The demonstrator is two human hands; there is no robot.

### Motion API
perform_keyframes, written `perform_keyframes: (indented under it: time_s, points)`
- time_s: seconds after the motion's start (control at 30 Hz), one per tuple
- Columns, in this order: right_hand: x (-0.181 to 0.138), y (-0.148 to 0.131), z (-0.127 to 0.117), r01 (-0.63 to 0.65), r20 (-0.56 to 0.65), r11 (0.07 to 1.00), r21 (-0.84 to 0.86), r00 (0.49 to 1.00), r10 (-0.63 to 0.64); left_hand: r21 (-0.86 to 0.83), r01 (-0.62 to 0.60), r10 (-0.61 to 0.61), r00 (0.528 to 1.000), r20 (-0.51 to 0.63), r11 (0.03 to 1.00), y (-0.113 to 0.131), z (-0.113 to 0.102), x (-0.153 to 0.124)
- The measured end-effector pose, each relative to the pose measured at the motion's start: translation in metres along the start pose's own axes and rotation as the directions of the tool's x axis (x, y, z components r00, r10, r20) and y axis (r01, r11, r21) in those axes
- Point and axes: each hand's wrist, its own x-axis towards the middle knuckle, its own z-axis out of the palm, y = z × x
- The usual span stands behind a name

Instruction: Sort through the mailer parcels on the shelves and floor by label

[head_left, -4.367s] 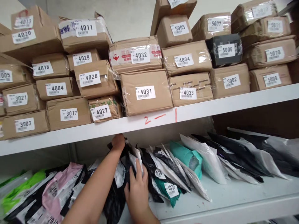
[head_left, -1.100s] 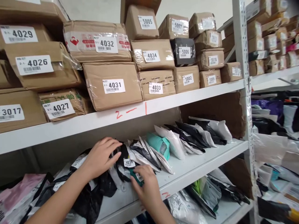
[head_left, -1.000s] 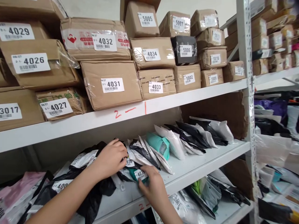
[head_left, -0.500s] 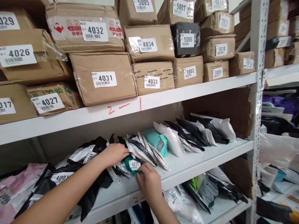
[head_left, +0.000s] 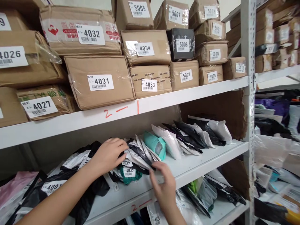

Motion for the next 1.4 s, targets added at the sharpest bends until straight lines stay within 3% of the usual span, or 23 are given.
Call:
perform_keyframes:
  time_s: [0.07, 0.1, 0.17, 0.27, 0.33, 0.4, 0.53, 0.67, 0.73, 0.93, 1.07, 1.2, 1.3, 1.4]
  points:
    - [0.014, 0.017, -0.015, -0.065, -0.12, 0.988, -0.139, 0.992, 0.048, -0.005, -0.028, 0.027, 0.997, -0.068, 1.0, 0.012, 0.005, 0.015]
    - [0.019, 0.024, -0.02, -0.121, -0.091, 0.977, -0.174, 0.99, 0.106, -0.014, -0.04, 0.039, 0.998, -0.053, 0.999, 0.019, 0.009, 0.023]
    - [0.023, 0.037, -0.024, -0.239, 0.127, 0.947, -0.214, 0.955, 0.269, -0.038, -0.029, 0.032, 0.997, 0.069, 0.999, 0.03, 0.018, 0.042]
    - [0.02, 0.043, -0.024, -0.268, 0.418, 0.912, -0.31, 0.824, 0.384, -0.04, 0.09, -0.073, 0.948, 0.31, 0.995, 0.036, 0.027, 0.066]
    - [0.017, 0.039, -0.022, -0.195, 0.474, 0.892, -0.407, 0.79, 0.389, -0.037, 0.131, -0.103, 0.9, 0.423, 0.991, 0.033, 0.029, 0.074]
    - [0.018, 0.032, -0.019, -0.14, 0.486, 0.852, -0.504, 0.77, 0.414, -0.036, 0.108, -0.08, 0.886, 0.457, 0.994, 0.029, 0.03, 0.077]
    - [0.029, 0.018, -0.005, -0.07, 0.501, 0.789, -0.611, 0.737, 0.454, -0.016, -0.009, 0.014, 0.915, 0.403, 1.0, 0.023, 0.033, 0.071]
    - [0.036, 0.024, 0.013, -0.004, 0.473, 0.793, -0.609, 0.801, 0.368, -0.032, -0.051, 0.059, 0.931, 0.359, 0.998, 0.022, 0.035, 0.059]
    - [0.035, 0.029, 0.015, -0.014, 0.47, 0.811, -0.585, 0.809, 0.353, -0.044, -0.061, 0.073, 0.934, 0.351, 0.997, 0.02, 0.035, 0.054]
    - [0.041, 0.027, -0.012, -0.221, 0.599, 0.912, -0.345, 0.696, 0.395, -0.142, -0.071, 0.118, 0.924, 0.363, 0.987, 0.007, 0.036, 0.046]
    - [0.054, 0.022, -0.007, -0.065, 0.611, 0.855, -0.515, 0.672, 0.419, -0.212, -0.047, 0.13, 0.908, 0.398, 0.976, 0.003, 0.025, 0.051]
    - [0.055, 0.025, 0.009, -0.015, 0.559, 0.757, -0.654, 0.665, 0.496, -0.194, 0.125, -0.017, 0.876, 0.482, 0.973, 0.013, 0.008, 0.079]
    - [0.05, 0.027, 0.011, -0.071, 0.542, 0.772, -0.632, 0.671, 0.505, -0.099, 0.182, -0.141, 0.934, 0.327, 0.978, 0.022, 0.012, 0.121]
    - [0.045, 0.028, 0.007, -0.122, 0.551, 0.795, -0.595, 0.658, 0.513, -0.113, 0.17, -0.136, 0.956, 0.261, 0.979, 0.028, 0.038, 0.174]
